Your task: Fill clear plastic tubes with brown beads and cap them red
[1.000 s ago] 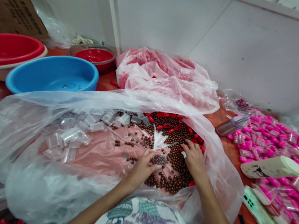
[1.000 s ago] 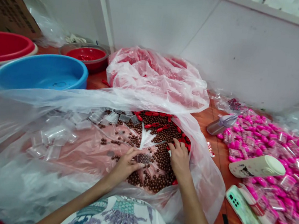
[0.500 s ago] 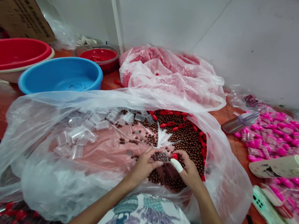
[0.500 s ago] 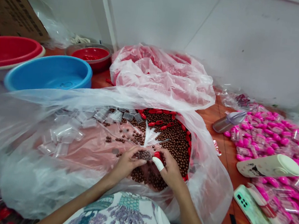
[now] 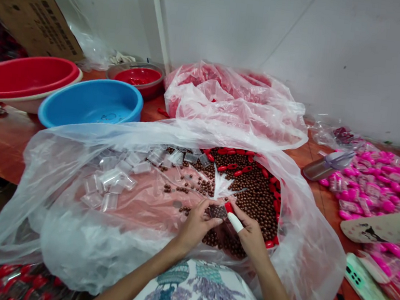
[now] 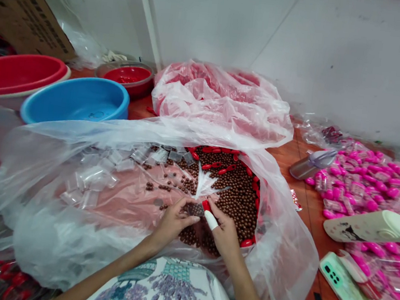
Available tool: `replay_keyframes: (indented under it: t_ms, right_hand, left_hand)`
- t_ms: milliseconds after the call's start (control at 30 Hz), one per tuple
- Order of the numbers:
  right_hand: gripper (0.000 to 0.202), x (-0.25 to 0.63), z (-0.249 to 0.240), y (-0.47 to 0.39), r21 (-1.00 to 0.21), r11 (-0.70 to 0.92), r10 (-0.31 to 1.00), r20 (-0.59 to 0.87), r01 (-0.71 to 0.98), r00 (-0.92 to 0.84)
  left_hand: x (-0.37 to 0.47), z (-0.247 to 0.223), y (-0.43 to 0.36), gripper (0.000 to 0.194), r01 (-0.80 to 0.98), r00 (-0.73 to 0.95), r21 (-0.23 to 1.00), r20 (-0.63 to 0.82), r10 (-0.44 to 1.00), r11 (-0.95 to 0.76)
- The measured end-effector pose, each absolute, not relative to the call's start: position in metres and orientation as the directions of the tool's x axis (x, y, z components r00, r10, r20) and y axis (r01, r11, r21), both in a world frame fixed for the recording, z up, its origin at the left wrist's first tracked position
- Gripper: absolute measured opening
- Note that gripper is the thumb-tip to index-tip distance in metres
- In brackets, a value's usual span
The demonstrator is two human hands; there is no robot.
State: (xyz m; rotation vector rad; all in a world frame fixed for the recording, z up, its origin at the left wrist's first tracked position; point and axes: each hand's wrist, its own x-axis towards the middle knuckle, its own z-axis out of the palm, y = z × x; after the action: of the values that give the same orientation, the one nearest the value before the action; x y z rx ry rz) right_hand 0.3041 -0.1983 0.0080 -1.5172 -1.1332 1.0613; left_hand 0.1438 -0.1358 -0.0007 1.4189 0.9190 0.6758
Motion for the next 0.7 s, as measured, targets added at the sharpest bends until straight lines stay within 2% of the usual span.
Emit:
replay_keyframes:
  t_ms: [133, 333, 500, 700]
  right_hand:
    - [0.045, 0.299, 0.003, -0.202, -0.949, -0.063, 0.99, -0.02, 0.308, 0.14]
    - [0.073, 0.295, -0.013, -0.201, -0.822, 0.079, 0.994, 0.11, 0.564, 0.022]
    - [0.072, 0.293, -0.013, -0.202, -0.751, 0.159, 0.986, 0.154, 0.641, -0.064]
    - [0.064, 0.294, -0.002, -0.203, -0.641, 0.229, 0.966, 0.242, 0.733, -0.09]
  left_hand:
    - [0.142, -0.008, -0.135, 0.031, 0.124, 0.493, 0.984, -0.172, 0.853, 0.127]
    - [0.142, -0.007, -0.134, 0.032, -0.014, 0.491, 0.969, -0.209, 0.846, 0.247]
    - [0.143, 0.003, -0.137, 0.033, -0.144, 0.558, 0.881, -0.304, 0.772, 0.451]
    - [0.147, -0.004, -0.143, 0.035, -0.133, 0.531, 0.852, -0.371, 0.762, 0.507]
